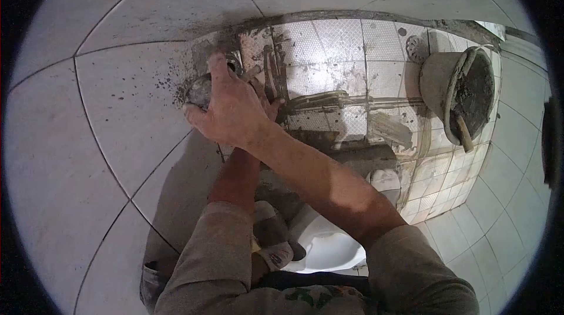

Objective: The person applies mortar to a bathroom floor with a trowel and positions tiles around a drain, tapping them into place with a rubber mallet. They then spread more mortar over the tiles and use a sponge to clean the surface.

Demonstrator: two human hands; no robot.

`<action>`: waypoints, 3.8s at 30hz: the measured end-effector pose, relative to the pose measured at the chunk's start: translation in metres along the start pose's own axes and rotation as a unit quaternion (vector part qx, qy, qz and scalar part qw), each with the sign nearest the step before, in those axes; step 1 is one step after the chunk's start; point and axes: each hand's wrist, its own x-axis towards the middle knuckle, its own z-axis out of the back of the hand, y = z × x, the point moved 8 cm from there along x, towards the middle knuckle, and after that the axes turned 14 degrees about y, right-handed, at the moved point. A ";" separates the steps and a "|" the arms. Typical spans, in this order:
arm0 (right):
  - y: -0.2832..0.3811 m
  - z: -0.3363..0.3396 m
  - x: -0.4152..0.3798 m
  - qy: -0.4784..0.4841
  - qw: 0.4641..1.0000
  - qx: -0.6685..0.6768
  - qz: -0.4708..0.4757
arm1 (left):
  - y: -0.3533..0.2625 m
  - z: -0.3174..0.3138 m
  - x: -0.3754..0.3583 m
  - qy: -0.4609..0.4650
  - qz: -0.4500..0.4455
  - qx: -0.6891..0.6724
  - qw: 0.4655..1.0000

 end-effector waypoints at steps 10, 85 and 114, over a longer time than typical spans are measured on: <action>-0.014 0.044 -0.001 -0.109 0.992 -0.056 -0.018 | 0.053 -0.020 0.024 0.066 -0.034 -0.107 0.991; 0.033 0.098 0.024 -0.079 0.938 -0.293 0.167 | 0.003 0.040 0.012 -0.010 0.116 0.066 0.991; -0.045 0.164 -0.150 -0.187 0.978 0.088 -0.039 | -0.060 0.052 0.046 -0.077 -0.017 0.182 0.980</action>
